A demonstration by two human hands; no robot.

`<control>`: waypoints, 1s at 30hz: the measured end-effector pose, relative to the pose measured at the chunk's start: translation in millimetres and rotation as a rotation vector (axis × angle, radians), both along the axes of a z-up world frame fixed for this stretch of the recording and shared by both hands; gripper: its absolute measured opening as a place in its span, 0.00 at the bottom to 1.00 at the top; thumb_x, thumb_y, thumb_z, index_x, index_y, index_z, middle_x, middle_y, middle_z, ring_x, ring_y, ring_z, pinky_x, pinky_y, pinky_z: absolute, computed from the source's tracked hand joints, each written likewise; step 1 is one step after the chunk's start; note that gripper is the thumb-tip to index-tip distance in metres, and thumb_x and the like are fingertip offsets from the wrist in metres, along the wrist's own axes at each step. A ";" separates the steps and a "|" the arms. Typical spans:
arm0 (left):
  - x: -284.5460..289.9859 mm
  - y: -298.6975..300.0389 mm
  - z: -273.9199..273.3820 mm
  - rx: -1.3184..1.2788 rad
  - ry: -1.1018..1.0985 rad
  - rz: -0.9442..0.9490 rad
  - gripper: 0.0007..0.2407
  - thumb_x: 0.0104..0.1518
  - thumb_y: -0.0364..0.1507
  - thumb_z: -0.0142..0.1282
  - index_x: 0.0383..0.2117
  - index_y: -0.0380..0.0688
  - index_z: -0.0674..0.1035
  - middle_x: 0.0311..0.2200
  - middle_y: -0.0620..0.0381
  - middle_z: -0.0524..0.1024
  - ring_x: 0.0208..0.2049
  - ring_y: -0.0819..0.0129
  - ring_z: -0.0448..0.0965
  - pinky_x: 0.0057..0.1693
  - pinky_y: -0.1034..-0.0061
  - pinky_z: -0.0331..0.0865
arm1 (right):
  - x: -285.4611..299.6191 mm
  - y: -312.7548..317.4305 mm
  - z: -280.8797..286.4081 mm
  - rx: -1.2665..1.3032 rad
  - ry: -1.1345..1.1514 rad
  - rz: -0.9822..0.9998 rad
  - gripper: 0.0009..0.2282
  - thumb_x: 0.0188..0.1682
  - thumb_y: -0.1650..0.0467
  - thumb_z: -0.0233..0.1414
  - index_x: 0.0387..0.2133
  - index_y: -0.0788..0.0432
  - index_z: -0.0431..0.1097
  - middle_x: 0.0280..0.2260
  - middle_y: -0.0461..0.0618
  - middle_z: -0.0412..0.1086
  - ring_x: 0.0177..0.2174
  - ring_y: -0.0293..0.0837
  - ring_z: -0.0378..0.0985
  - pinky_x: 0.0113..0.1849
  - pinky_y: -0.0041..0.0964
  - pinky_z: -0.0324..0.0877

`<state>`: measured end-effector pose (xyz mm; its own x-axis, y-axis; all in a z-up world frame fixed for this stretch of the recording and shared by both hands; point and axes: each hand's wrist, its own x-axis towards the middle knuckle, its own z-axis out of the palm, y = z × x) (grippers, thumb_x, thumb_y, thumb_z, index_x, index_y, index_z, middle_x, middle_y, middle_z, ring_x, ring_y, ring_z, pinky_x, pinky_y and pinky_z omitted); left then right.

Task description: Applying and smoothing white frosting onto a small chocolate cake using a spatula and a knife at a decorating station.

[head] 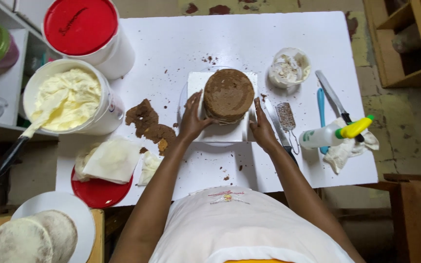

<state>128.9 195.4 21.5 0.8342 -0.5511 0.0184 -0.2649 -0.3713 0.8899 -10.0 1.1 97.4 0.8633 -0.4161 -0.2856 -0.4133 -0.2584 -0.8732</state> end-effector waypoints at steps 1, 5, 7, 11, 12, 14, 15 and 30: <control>-1.0 4.1 8.5 0.043 -0.007 0.008 0.46 0.46 0.39 0.74 0.71 0.56 0.53 0.70 0.39 0.49 0.70 0.34 0.50 0.68 0.33 0.51 | -5.4 -0.6 12.2 -0.060 -0.023 0.013 0.31 0.56 0.80 0.40 0.71 0.63 0.32 0.71 0.69 0.35 0.68 0.68 0.36 0.66 0.64 0.39; -14.4 30.8 0.7 0.169 0.096 0.059 0.42 0.51 0.47 0.68 0.71 0.60 0.54 0.72 0.46 0.47 0.72 0.44 0.43 0.67 0.29 0.47 | -54.1 -55.2 -89.0 -0.240 0.090 -0.156 0.26 0.58 0.76 0.43 0.70 0.61 0.46 0.68 0.65 0.50 0.66 0.62 0.51 0.65 0.58 0.49; -25.6 45.4 3.0 0.187 0.102 0.148 0.34 0.56 0.49 0.61 0.68 0.55 0.61 0.70 0.43 0.51 0.72 0.42 0.43 0.67 0.30 0.48 | -74.6 -73.8 -122.2 -0.302 0.109 -0.192 0.21 0.59 0.74 0.45 0.66 0.59 0.58 0.62 0.62 0.62 0.61 0.61 0.63 0.60 0.55 0.60; -54.2 57.5 -14.6 0.268 0.232 0.268 0.32 0.64 0.46 0.53 0.70 0.47 0.56 0.70 0.38 0.46 0.72 0.41 0.44 0.68 0.39 0.54 | -76.2 -56.7 -82.2 -0.329 0.111 -0.168 0.19 0.58 0.74 0.44 0.64 0.56 0.63 0.58 0.60 0.67 0.57 0.59 0.69 0.57 0.55 0.64; -62.5 53.0 2.5 0.213 0.321 0.255 0.29 0.66 0.40 0.48 0.70 0.43 0.53 0.68 0.34 0.51 0.68 0.39 0.53 0.65 0.43 0.60 | -69.8 -49.0 -62.9 -0.328 0.081 -0.171 0.18 0.58 0.74 0.44 0.62 0.56 0.65 0.57 0.60 0.68 0.55 0.60 0.71 0.55 0.54 0.66; -69.9 45.8 -5.7 0.143 0.410 0.269 0.26 0.69 0.34 0.44 0.71 0.40 0.51 0.66 0.30 0.57 0.64 0.38 0.63 0.62 0.47 0.66 | -55.1 -33.9 -32.1 -0.333 0.045 -0.145 0.18 0.58 0.74 0.44 0.61 0.56 0.67 0.55 0.60 0.69 0.52 0.60 0.73 0.53 0.54 0.69; -68.8 42.7 -31.1 0.173 0.479 0.257 0.25 0.69 0.36 0.43 0.70 0.42 0.54 0.53 0.36 0.70 0.50 0.48 0.75 0.54 0.55 0.72 | -47.0 -26.8 -20.5 -0.346 -0.092 -0.134 0.16 0.58 0.76 0.44 0.58 0.57 0.69 0.52 0.60 0.68 0.53 0.61 0.72 0.53 0.52 0.70; -42.4 59.4 -139.0 -0.155 0.815 0.304 0.17 0.70 0.38 0.44 0.56 0.37 0.68 0.32 0.47 0.81 0.35 0.62 0.84 0.45 0.72 0.78 | -68.5 -140.4 -63.4 -0.616 0.213 -0.124 0.12 0.56 0.70 0.52 0.51 0.56 0.75 0.45 0.59 0.75 0.46 0.58 0.79 0.45 0.52 0.75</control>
